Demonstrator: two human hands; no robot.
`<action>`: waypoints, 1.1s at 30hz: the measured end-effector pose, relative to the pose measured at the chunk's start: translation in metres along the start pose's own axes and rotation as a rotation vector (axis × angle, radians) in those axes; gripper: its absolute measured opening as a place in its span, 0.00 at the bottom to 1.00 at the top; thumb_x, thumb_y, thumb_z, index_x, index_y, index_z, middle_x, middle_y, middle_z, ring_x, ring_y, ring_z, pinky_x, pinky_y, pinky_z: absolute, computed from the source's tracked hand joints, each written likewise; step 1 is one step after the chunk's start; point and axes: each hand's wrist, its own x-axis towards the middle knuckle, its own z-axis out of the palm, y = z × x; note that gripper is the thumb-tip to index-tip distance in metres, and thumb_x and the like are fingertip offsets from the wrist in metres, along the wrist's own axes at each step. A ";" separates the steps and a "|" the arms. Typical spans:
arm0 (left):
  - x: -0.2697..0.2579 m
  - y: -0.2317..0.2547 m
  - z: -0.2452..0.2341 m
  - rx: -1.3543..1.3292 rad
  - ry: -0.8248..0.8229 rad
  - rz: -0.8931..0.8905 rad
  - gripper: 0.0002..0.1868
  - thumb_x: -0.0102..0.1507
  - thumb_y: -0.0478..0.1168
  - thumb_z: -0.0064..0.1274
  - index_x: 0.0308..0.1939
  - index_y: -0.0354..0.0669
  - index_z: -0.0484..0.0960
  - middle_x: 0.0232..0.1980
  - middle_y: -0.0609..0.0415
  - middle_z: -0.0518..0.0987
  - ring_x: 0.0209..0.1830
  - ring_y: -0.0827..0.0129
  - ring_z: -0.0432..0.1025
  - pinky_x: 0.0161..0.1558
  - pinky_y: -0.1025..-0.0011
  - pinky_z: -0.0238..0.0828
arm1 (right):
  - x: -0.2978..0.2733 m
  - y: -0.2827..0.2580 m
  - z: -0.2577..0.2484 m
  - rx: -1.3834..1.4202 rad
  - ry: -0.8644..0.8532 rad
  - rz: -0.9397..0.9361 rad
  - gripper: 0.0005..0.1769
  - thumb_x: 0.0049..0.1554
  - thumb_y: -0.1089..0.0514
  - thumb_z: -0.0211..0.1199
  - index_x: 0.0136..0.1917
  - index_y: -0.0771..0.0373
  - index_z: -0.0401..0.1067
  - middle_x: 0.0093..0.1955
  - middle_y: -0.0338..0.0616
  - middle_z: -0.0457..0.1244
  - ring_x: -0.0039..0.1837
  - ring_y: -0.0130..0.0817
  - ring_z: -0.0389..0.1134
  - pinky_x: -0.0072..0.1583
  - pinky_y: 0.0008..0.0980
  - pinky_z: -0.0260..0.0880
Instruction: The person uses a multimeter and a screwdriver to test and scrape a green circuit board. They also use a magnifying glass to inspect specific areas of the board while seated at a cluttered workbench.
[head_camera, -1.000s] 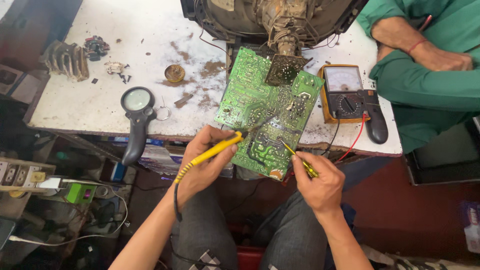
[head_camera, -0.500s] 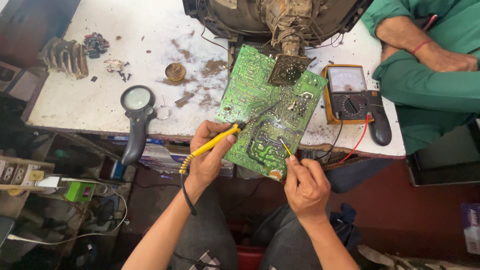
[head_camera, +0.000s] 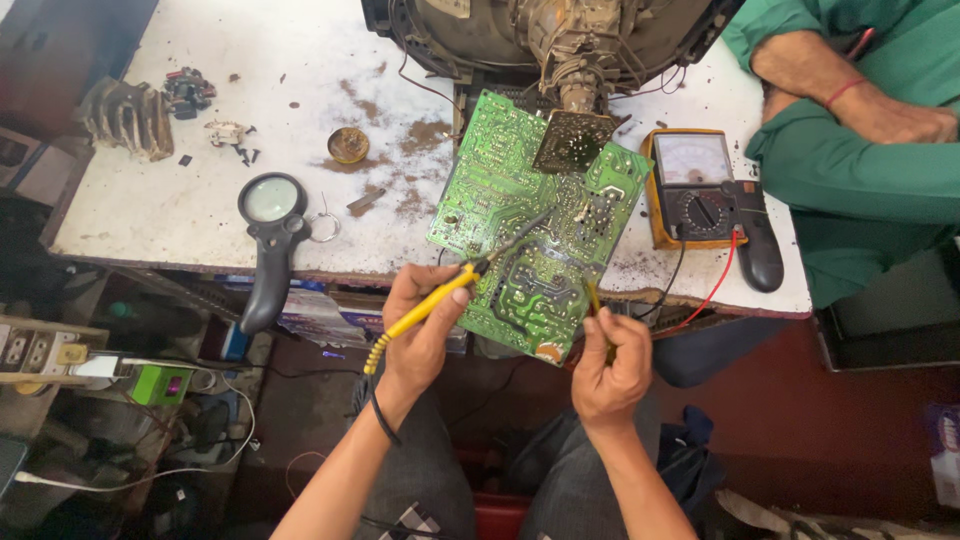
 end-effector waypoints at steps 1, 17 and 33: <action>-0.003 0.002 0.000 0.014 -0.011 -0.011 0.12 0.68 0.31 0.55 0.54 0.32 0.74 0.51 0.48 0.82 0.49 0.74 0.75 0.52 0.76 0.72 | 0.000 0.000 0.000 0.010 -0.005 0.014 0.07 0.63 0.66 0.68 0.53 0.68 0.71 0.51 0.50 0.66 0.49 0.42 0.70 0.51 0.35 0.71; -0.018 0.052 -0.026 0.479 0.148 0.284 0.13 0.69 0.30 0.55 0.56 0.32 0.73 0.53 0.49 0.78 0.48 0.74 0.74 0.48 0.77 0.74 | 0.020 -0.024 -0.046 0.033 -0.123 0.103 0.10 0.58 0.63 0.69 0.53 0.66 0.76 0.45 0.47 0.68 0.44 0.35 0.69 0.48 0.30 0.69; 0.022 0.160 -0.247 1.639 0.031 0.499 0.17 0.70 0.35 0.53 0.63 0.42 0.76 0.55 0.42 0.74 0.47 0.49 0.73 0.44 0.60 0.72 | -0.005 0.005 -0.068 -0.107 -0.155 0.084 0.06 0.69 0.60 0.70 0.57 0.65 0.79 0.44 0.46 0.67 0.44 0.35 0.68 0.48 0.29 0.66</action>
